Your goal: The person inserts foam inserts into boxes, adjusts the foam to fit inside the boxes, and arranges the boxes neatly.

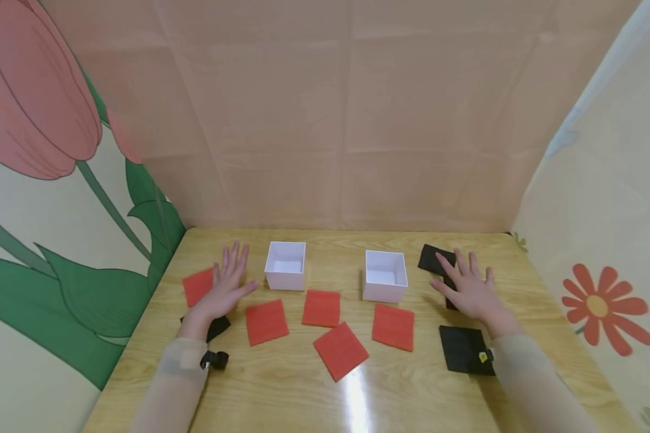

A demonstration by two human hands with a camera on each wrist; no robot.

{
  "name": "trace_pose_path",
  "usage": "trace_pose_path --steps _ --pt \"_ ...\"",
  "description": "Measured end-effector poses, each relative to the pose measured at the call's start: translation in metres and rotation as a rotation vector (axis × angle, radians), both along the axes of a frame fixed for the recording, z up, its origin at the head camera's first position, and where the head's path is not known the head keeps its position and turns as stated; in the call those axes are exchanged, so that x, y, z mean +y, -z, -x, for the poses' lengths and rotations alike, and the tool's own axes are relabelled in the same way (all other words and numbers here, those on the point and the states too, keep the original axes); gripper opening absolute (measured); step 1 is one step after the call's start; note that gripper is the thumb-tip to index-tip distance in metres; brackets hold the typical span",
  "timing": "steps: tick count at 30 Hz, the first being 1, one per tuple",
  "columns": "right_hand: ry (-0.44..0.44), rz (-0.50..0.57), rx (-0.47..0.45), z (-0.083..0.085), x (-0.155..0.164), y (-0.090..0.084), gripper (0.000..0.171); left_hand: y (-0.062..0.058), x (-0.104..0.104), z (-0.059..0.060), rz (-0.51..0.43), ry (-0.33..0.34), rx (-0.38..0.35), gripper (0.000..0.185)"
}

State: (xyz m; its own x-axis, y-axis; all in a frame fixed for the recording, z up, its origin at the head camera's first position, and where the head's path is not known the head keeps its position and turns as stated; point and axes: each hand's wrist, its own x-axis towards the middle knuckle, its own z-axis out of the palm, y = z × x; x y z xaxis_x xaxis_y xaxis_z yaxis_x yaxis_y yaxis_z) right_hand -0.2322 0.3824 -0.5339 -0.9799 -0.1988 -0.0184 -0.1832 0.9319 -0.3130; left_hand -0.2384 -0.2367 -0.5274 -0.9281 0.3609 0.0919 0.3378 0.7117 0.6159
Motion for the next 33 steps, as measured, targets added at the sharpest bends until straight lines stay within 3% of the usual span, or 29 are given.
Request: trace_pose_path --steps 6,12,19,26,33 --pt "-0.024 0.072 0.040 0.001 0.006 -0.004 0.079 -0.003 0.006 -0.001 -0.212 0.030 -0.017 0.097" --pt "-0.040 0.233 0.047 0.003 0.013 -0.006 0.074 -0.004 0.014 0.002 -0.384 -0.008 -0.037 0.103" --pt "-0.024 0.287 0.051 0.007 0.018 -0.009 0.073 -0.004 0.021 0.009 -0.434 -0.061 -0.044 0.100" --pt "-0.019 0.312 -0.039 0.025 0.020 -0.011 0.089 0.005 0.021 0.027 -0.603 -0.025 -0.132 0.097" --pt "-0.002 0.335 -0.050 0.040 0.026 -0.006 0.096 0.006 0.028 0.039 -0.538 0.007 -0.203 0.101"
